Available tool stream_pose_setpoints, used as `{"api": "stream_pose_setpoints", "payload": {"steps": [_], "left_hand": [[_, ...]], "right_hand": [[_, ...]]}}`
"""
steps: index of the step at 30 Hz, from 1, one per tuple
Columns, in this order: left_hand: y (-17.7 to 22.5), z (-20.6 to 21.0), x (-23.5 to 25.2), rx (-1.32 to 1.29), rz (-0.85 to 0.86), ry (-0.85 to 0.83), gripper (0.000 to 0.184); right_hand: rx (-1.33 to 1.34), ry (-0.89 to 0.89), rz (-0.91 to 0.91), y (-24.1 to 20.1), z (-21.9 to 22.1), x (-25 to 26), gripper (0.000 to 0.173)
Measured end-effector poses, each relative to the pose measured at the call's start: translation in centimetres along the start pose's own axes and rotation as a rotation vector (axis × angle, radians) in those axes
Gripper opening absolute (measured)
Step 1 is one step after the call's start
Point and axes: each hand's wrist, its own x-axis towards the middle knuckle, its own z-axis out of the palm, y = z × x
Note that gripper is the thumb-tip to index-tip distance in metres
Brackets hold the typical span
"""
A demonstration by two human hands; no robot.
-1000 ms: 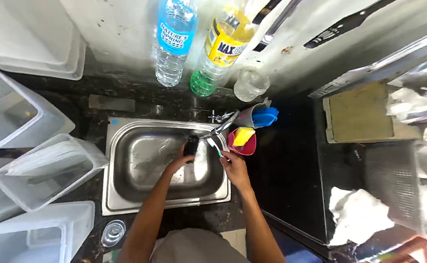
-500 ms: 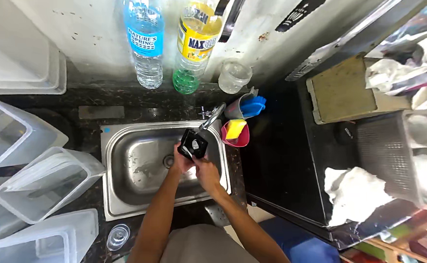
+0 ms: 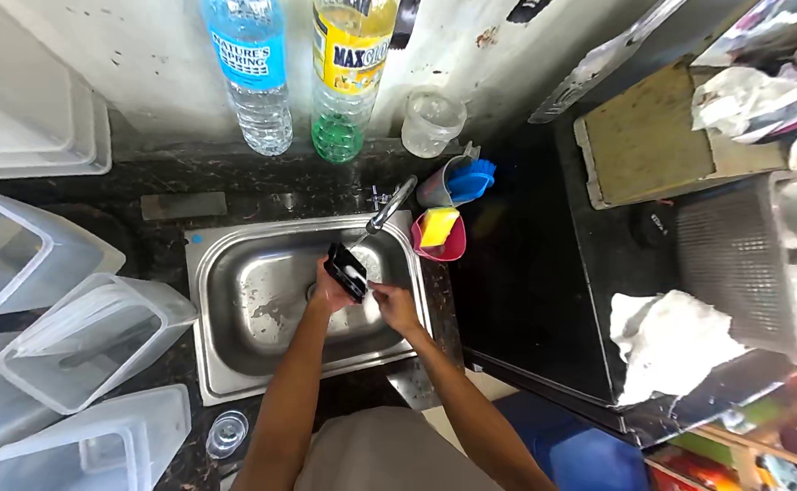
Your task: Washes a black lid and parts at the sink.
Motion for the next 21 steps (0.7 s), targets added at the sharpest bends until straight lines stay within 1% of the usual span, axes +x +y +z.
{"api": "stream_pose_setpoints", "payload": {"steps": [1, 2, 4, 5, 7, 8, 10, 11, 13, 15, 16, 18, 20, 21], "left_hand": [[0.2, 0.4, 0.1, -0.005, 0.011, 0.004, 0.096], [0.4, 0.5, 0.0, -0.01, 0.017, 0.021, 0.096], [0.6, 0.4, -0.1, 0.042, -0.001, 0.118, 0.097], [0.7, 0.3, -0.1, 0.055, -0.026, 0.15, 0.099], [0.8, 0.7, -0.1, 0.082, -0.081, 0.195, 0.101], [0.8, 1.2, -0.1, 0.104, -0.114, 0.207, 0.102], [0.6, 2.1, 0.5, 0.11, -0.165, 0.217, 0.103], [0.4, 2.3, 0.8, 0.088, -0.187, 0.218, 0.102], [1.1, 1.9, 0.3, 0.093, -0.214, 0.231, 0.103], [2.3, 1.6, 0.1, 0.146, -0.216, 0.31, 0.105], [2.4, 1.4, 0.1, 0.163, -0.227, 0.328, 0.107], [1.8, 1.5, -0.1, 0.168, -0.246, 0.286, 0.109], [1.1, 2.8, -0.8, 0.15, -0.224, 0.254, 0.107], [0.8, 3.2, -1.0, 0.142, -0.194, 0.26, 0.103]], "right_hand": [[0.011, -0.031, 0.018, 0.1, 0.7, 0.2, 0.037], [-0.046, -0.058, 0.067, 0.3, 1.0, -0.4, 0.038], [-0.183, -0.06, 0.156, 0.6, 0.4, -2.4, 0.04], [-0.211, -0.016, 0.142, 0.6, -0.1, -3.2, 0.04], [-0.156, 0.117, -0.011, 0.0, 0.2, -3.4, 0.038], [-0.12, 0.169, -0.073, -0.5, 0.8, -2.7, 0.037], [-0.08, 0.249, -0.114, -0.4, 2.1, -0.5, 0.035], [-0.083, 0.26, -0.122, 0.4, 2.7, 0.0, 0.036], [-0.122, 0.24, -0.137, 2.1, 3.7, -0.9, 0.037], [-0.148, 0.202, -0.156, 2.5, 3.3, -2.2, 0.038], [-0.149, 0.196, -0.166, 2.1, 3.0, -2.4, 0.037], [-0.131, 0.2, -0.161, 0.6, 2.4, -1.0, 0.037], [-0.103, 0.252, -0.176, 0.1, 2.4, 1.0, 0.038], [-0.096, 0.265, -0.181, 0.2, 2.8, 1.2, 0.039]]}}
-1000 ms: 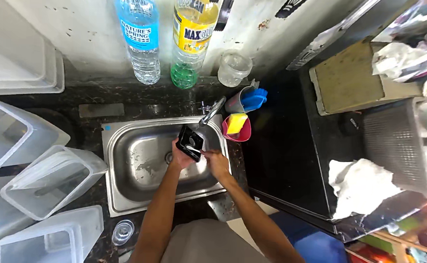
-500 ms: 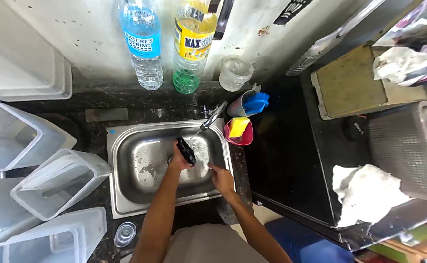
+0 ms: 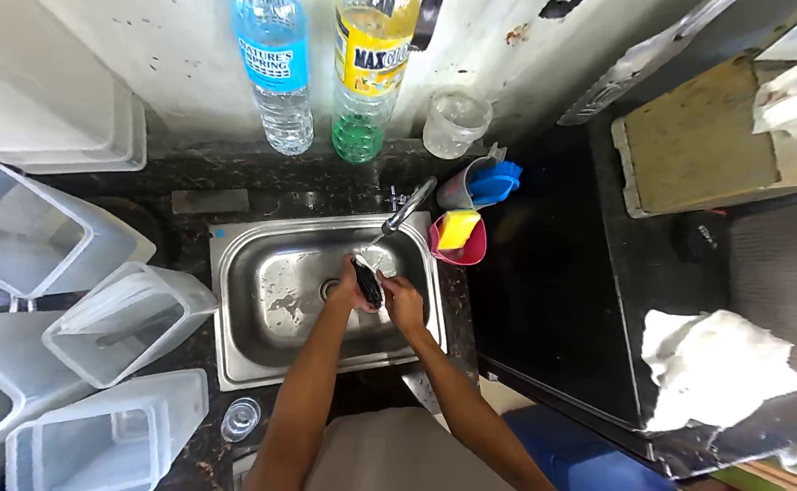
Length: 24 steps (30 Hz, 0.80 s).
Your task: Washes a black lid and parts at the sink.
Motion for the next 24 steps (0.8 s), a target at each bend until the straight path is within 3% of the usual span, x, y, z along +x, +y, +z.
{"api": "stream_pose_setpoints", "payload": {"steps": [3, 5, 8, 12, 14, 16, 18, 20, 24], "left_hand": [[0.1, -0.7, -0.1, 0.053, 0.136, 0.042, 0.098], [-0.4, -2.0, 0.3, 0.141, 0.267, 0.062, 0.088], [-2.1, -3.9, 1.4, 0.102, 0.438, 0.04, 0.066], [-2.8, -4.8, 1.2, 0.029, 0.552, -0.021, 0.054], [-2.2, -4.5, 0.2, 0.093, 0.571, -0.081, 0.052], [-1.0, -4.1, -0.5, 0.21, 0.547, -0.136, 0.053], [-0.2, -3.8, -0.9, 0.29, 0.494, -0.178, 0.055], [0.3, -3.4, -0.1, 0.299, 0.489, -0.212, 0.059], [0.1, -2.0, 1.3, 0.24, 0.573, -0.273, 0.058]], "right_hand": [[-0.055, -0.12, 0.05, 0.5, -0.1, -3.8, 0.04], [-0.118, -0.347, 0.224, 0.7, -2.0, -5.7, 0.04], [-0.114, -0.475, 0.424, 0.6, -3.5, -5.3, 0.044], [-0.227, -0.558, 0.385, 0.1, -1.8, -2.7, 0.046], [-0.193, -0.437, 0.325, -0.2, -3.6, -1.1, 0.035], [-0.162, -0.029, 0.171, -0.3, -7.3, 0.7, 0.03], [-0.213, 0.285, 0.072, 0.4, -10.8, 2.6, 0.036], [-0.216, 0.383, 0.178, 1.4, -12.9, 4.8, 0.047], [-0.059, 0.341, 0.514, 3.4, -12.1, 8.8, 0.089]]}}
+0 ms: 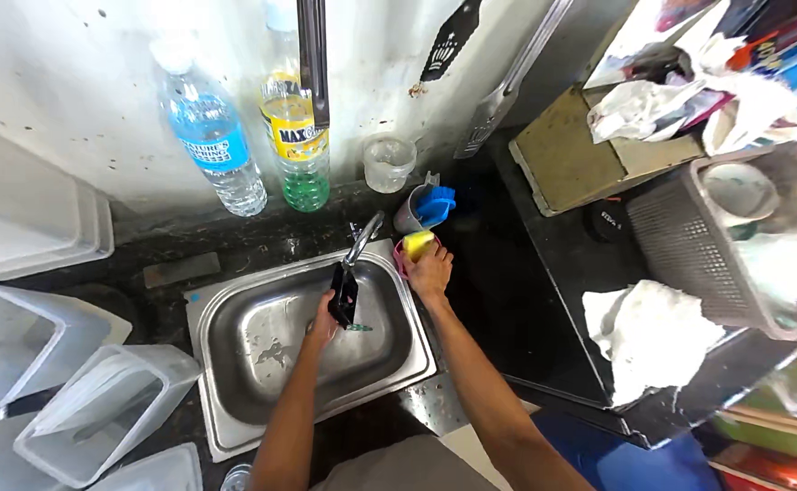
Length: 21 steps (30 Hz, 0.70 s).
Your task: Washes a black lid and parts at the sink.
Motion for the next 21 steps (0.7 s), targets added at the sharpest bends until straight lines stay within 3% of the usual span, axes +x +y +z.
{"api": "stream_pose_setpoints", "payload": {"steps": [5, 7, 9, 11, 13, 16, 21], "left_hand": [[-0.3, 0.7, -1.0, 0.074, -0.012, -0.033, 0.055], [0.2, 0.4, -1.3, 0.152, -0.033, -0.031, 0.045], [0.8, 0.4, -1.3, 0.254, -0.022, -0.005, 0.058], [1.3, 0.5, -1.2, 0.354, 0.032, 0.051, 0.052], [1.3, 0.2, -0.9, 0.436, 0.093, 0.139, 0.042], [0.4, -0.1, -0.7, 0.531, 0.14, 0.21, 0.045], [1.0, 0.7, -1.6, 0.598, 0.188, 0.226, 0.035]], "right_hand": [[0.129, 0.059, 0.064, -0.5, 0.6, 0.2, 0.091], [0.178, 0.144, 0.078, -0.4, 0.6, 0.1, 0.092], [0.216, 0.316, -0.051, 0.4, 0.2, -0.4, 0.089], [0.241, 0.415, -0.309, 1.0, -0.6, -2.3, 0.085], [0.23, 0.216, -0.488, 0.2, -1.2, -5.2, 0.085], [0.194, -0.196, -0.557, -1.1, 2.1, -7.1, 0.078], [0.195, -0.279, -0.593, -2.1, 7.2, -6.1, 0.049]]}}
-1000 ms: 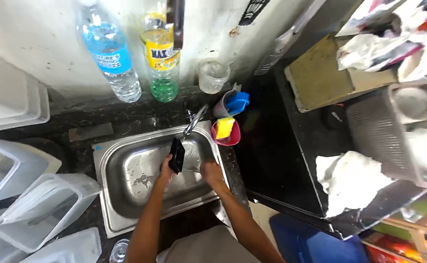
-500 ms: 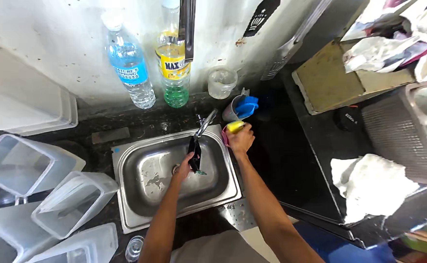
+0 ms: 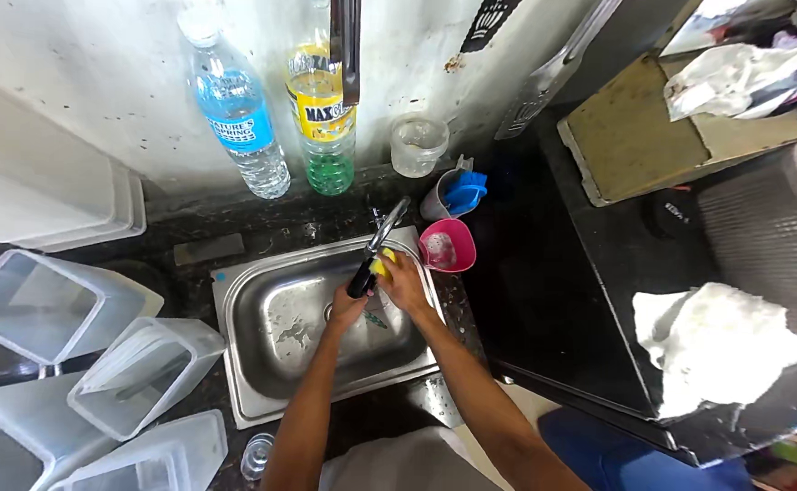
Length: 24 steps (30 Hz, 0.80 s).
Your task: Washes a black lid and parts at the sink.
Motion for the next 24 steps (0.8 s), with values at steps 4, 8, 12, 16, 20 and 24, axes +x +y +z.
{"api": "stream_pose_setpoints", "payload": {"steps": [4, 8, 12, 16, 20, 24], "left_hand": [[1.4, -0.5, 0.2, 0.102, -0.043, 0.058, 0.039], [2.5, -0.4, 0.1, 0.203, -0.048, -0.011, 0.037], [2.1, -0.8, 0.5, 0.197, -0.05, 0.006, 0.039], [2.4, -0.7, 0.9, 0.237, -0.12, -0.035, 0.038], [3.3, -0.6, 1.3, 0.395, -0.139, -0.045, 0.028], [4.3, -1.1, 0.6, 0.523, -0.138, -0.107, 0.03]], "right_hand": [[-0.032, -0.071, 0.066, -3.6, -0.5, -1.8, 0.061], [0.002, 0.007, 0.133, -2.2, -1.0, -0.3, 0.052], [-0.074, -0.174, -0.004, -4.1, -0.8, -1.6, 0.044], [-0.041, -0.152, 0.011, -2.7, -0.7, -0.6, 0.038], [-0.068, -0.096, 0.058, -3.6, -0.6, -1.0, 0.033], [-0.057, -0.126, 0.02, -3.0, -0.7, -1.2, 0.029]]}}
